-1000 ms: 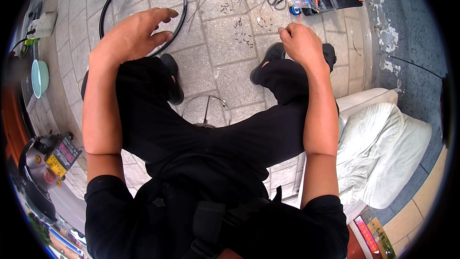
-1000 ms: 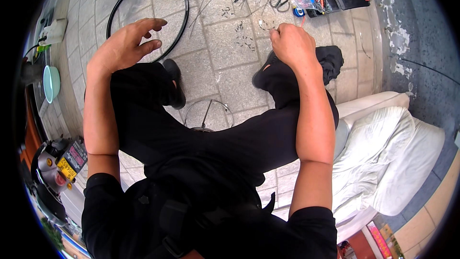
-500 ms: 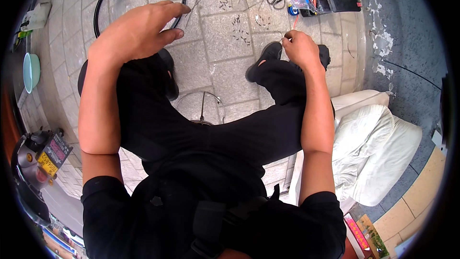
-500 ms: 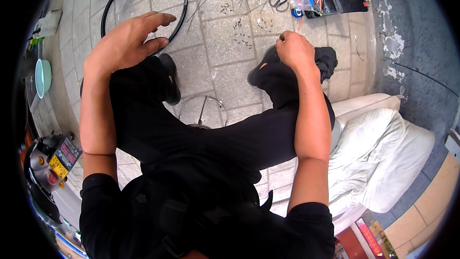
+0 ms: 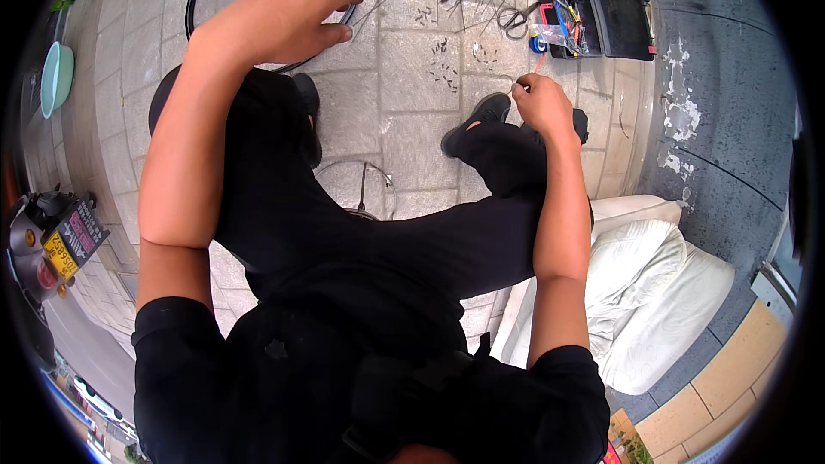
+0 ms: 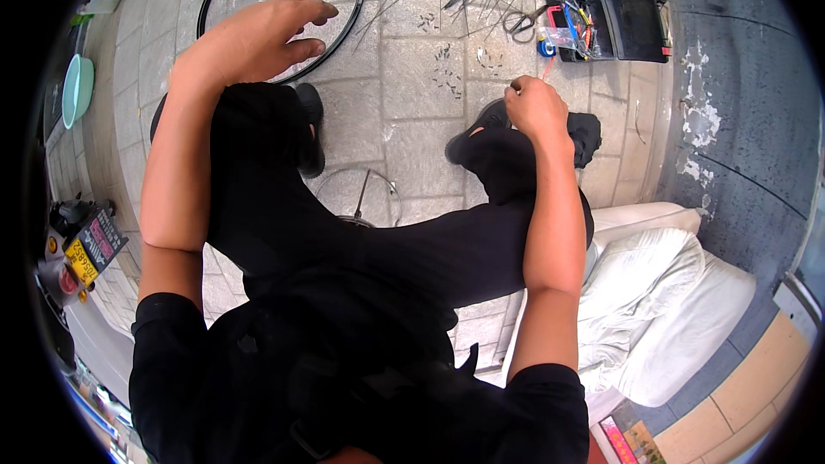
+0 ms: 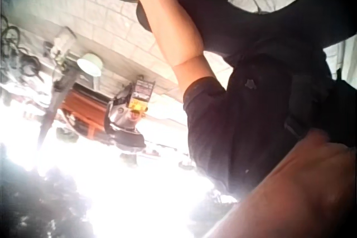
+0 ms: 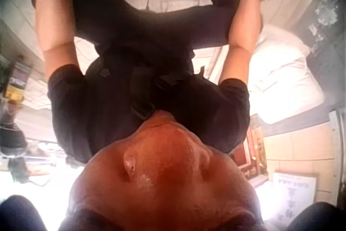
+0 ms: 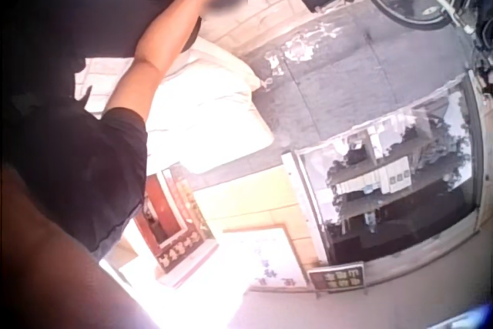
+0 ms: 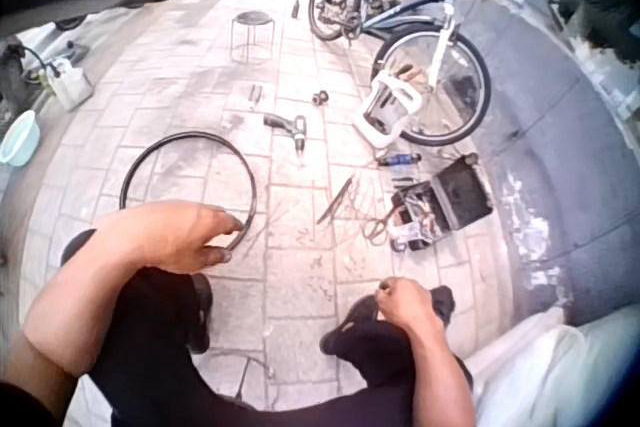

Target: The person sits on the ground and assembles a bicycle wheel by inserting spokes into the rim and hub. They handle individual spokes and small metal parts, threading them through the wheel components by hand.

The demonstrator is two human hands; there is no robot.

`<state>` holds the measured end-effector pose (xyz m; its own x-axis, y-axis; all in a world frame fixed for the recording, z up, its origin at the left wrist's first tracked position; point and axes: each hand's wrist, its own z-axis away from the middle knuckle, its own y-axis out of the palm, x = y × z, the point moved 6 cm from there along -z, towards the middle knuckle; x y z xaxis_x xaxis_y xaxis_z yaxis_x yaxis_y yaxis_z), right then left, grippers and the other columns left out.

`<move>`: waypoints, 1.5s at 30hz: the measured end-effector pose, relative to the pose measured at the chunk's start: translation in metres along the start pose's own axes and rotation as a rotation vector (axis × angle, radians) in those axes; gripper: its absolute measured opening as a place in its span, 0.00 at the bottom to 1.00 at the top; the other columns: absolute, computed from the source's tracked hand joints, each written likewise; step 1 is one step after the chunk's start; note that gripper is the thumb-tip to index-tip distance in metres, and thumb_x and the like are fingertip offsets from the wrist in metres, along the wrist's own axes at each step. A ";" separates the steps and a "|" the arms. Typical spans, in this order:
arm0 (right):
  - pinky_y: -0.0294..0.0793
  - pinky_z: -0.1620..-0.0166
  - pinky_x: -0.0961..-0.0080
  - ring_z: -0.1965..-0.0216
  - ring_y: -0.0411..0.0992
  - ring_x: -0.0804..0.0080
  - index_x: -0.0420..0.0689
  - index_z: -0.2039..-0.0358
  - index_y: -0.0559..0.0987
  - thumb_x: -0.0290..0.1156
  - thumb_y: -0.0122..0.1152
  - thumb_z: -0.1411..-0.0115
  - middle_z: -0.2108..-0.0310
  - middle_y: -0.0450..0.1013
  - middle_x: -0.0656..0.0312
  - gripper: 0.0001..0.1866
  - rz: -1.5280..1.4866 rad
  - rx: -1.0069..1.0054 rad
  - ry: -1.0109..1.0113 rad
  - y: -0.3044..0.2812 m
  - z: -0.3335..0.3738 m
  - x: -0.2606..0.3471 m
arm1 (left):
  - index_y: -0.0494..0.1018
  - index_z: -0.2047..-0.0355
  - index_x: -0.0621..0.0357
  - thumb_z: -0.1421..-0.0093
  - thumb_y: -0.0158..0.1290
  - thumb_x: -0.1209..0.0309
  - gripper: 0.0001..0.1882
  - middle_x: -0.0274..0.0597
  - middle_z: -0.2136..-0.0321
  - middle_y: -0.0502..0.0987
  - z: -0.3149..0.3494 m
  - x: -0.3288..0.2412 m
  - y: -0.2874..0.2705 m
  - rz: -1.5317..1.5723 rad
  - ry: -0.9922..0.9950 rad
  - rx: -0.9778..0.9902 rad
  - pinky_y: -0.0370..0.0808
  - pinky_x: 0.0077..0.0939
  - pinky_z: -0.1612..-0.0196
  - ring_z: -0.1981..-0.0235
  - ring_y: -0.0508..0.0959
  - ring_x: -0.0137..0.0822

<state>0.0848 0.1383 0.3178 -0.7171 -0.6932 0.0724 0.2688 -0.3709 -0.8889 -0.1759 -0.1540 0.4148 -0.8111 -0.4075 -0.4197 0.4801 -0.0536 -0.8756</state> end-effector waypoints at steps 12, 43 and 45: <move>0.78 0.46 0.55 0.50 0.81 0.46 0.44 0.58 0.88 0.49 0.60 0.34 0.56 0.84 0.47 0.21 -0.044 -0.115 0.166 -0.008 0.015 -0.046 | 0.80 0.49 0.61 0.27 0.56 0.67 0.13 0.44 0.64 0.82 -0.007 0.016 -0.034 -0.123 0.322 -0.620 0.76 0.26 0.70 0.71 0.79 0.26; 0.80 0.57 0.73 0.65 0.81 0.71 0.34 0.53 0.86 0.35 0.67 0.34 0.64 0.85 0.58 0.17 -0.369 0.238 0.172 0.032 0.054 -0.165 | 0.75 0.43 0.64 0.24 0.51 0.66 0.17 0.46 0.57 0.85 0.246 0.224 0.167 1.628 -0.592 -1.019 0.83 0.31 0.56 0.58 0.85 0.38; 0.81 0.59 0.72 0.66 0.81 0.72 0.34 0.56 0.87 0.34 0.67 0.35 0.66 0.85 0.57 0.16 -0.339 0.233 0.223 0.051 0.054 -0.216 | 0.76 0.49 0.61 0.26 0.51 0.65 0.13 0.42 0.60 0.83 0.233 0.216 0.267 1.742 -0.755 -0.821 0.82 0.32 0.60 0.63 0.84 0.35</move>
<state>0.2881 0.2359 0.2811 -0.9034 -0.3685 0.2191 0.1147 -0.7002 -0.7047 -0.1453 -0.4686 0.1461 0.5987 0.2059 -0.7740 0.0239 0.9614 0.2742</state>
